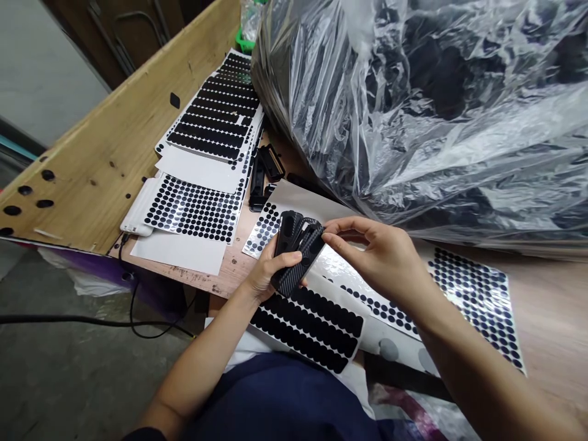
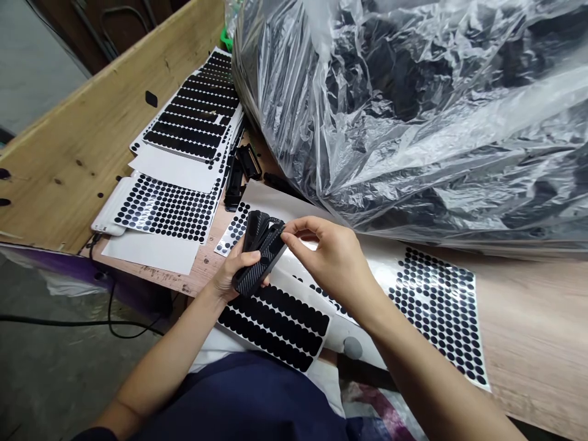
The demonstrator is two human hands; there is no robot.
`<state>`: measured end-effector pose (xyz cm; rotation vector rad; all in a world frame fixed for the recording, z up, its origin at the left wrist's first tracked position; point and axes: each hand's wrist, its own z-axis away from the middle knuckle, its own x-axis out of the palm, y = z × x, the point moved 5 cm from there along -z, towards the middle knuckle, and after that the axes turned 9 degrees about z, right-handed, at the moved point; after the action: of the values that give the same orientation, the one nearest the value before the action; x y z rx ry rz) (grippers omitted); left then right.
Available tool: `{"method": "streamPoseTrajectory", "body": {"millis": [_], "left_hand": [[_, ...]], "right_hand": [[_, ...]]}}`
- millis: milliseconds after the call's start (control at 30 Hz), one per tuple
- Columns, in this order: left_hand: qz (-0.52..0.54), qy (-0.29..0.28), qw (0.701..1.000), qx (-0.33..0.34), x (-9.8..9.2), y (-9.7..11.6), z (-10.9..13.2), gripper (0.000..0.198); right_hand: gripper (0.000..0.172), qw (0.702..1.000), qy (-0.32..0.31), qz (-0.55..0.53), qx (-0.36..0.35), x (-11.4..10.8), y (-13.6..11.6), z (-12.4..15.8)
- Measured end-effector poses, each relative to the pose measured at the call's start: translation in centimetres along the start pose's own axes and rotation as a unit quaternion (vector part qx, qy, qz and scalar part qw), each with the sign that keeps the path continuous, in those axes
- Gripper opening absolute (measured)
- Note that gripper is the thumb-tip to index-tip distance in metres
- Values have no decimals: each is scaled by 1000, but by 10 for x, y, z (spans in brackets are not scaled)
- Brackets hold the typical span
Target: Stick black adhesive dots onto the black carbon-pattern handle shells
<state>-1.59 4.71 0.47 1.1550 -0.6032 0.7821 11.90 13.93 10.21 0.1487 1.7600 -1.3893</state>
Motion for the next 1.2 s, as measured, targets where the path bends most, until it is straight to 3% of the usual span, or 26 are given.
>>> {"method": "streamPoseTrajectory", "body": {"millis": [200, 267, 333, 400, 467, 533, 800, 867, 967, 1100, 1200], "left_hand": [[1, 0, 1000, 2, 0, 1, 0, 75], [3, 7, 1000, 2, 0, 1, 0, 73], [3, 12, 1000, 3, 0, 2, 1, 73], [5, 15, 1000, 7, 0, 2, 2, 75], [7, 17, 1000, 13, 0, 3, 2, 77], [6, 17, 1000, 18, 0, 3, 2, 78], [-5, 24, 999, 26, -2, 3, 2, 84], [-20, 18, 999, 27, -2, 4, 2, 83], [-60, -7, 997, 37, 0, 6, 1, 81], [-167, -15, 983, 75, 3, 4, 2, 104], [-260, -30, 960, 99, 7, 1, 0, 117]], "right_hand": [[17, 994, 39, 77, -67, 4, -8, 7], [20, 980, 111, 127, -106, 3, -12, 10], [34, 962, 179, 164, -127, 2, -12, 14], [49, 971, 150, 146, -114, 8, -7, 14], [55, 992, 58, 84, -69, 18, 0, 13], [56, 999, 8, 27, -20, 23, 5, 12], [49, 990, 23, -128, 47, 27, 10, 9], [41, 985, 64, -152, 57, 27, 15, 6], [45, 964, 128, -215, 88, 32, 22, 3], [72, 920, 17, -365, 139, 63, 18, 6], [66, 904, 40, -388, 173, 59, 21, 15]]}}
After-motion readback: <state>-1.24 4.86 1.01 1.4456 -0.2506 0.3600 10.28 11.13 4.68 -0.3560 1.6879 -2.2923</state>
